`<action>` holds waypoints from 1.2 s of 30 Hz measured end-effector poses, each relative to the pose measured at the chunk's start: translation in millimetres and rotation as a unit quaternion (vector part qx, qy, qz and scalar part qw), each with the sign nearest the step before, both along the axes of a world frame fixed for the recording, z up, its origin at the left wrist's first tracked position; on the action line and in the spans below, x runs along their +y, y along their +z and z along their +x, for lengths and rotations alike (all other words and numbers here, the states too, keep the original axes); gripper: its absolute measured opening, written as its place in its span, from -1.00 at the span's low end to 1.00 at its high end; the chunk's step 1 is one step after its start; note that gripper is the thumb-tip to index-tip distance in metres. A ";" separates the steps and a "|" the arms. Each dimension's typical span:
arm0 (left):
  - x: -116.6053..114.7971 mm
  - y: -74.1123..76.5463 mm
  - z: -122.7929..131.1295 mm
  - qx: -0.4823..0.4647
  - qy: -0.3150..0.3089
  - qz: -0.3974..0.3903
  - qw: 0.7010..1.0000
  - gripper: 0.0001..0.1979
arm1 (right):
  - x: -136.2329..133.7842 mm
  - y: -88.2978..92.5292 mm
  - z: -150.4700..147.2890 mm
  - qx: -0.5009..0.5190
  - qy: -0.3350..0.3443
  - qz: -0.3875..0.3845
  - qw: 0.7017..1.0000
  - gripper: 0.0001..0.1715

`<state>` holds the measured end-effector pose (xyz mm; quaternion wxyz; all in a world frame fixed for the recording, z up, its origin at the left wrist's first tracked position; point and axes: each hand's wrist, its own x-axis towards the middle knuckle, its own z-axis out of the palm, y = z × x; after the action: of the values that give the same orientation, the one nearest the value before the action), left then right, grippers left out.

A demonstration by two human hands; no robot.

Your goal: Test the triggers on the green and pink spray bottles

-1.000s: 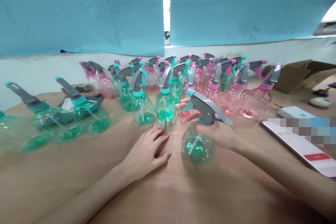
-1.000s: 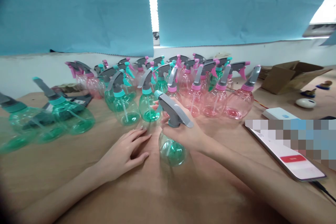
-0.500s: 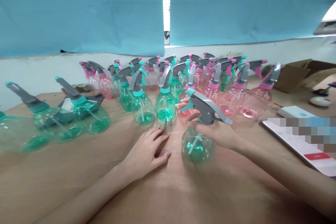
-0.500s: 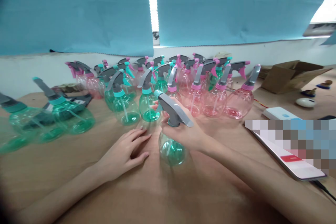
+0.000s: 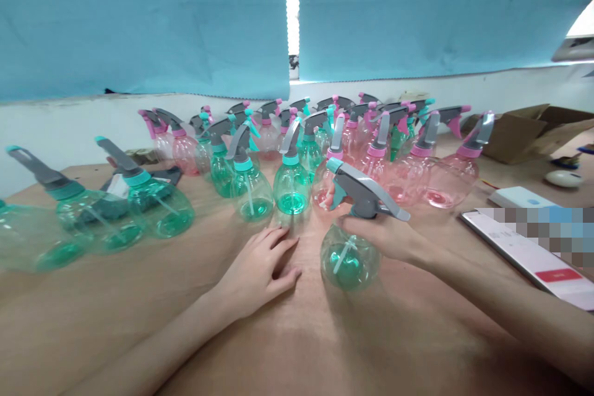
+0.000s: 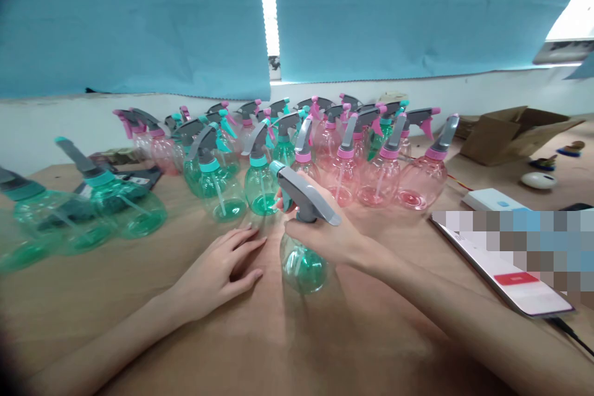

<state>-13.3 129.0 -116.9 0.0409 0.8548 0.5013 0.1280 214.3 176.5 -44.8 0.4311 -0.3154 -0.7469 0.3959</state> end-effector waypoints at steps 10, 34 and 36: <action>0.0 0.3 -0.5 0.015 0.000 0.003 1.000 -0.51 | 2.6 -3.3 0.6 0.002 0.012 0.008 1.000 -0.59; -1.8 1.8 0.7 0.005 -0.001 0.003 1.000 -0.51 | -0.8 -7.8 1.1 0.013 0.003 0.015 1.000 -0.31; -2.3 2.5 1.2 0.006 0.002 0.001 1.000 -0.51 | -0.3 -9.3 1.6 0.013 0.007 0.015 1.000 -0.31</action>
<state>-12.1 126.7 -114.5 0.0370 0.8544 0.5035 0.1232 215.9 176.2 -54.1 0.4431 -0.2981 -0.7494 0.3915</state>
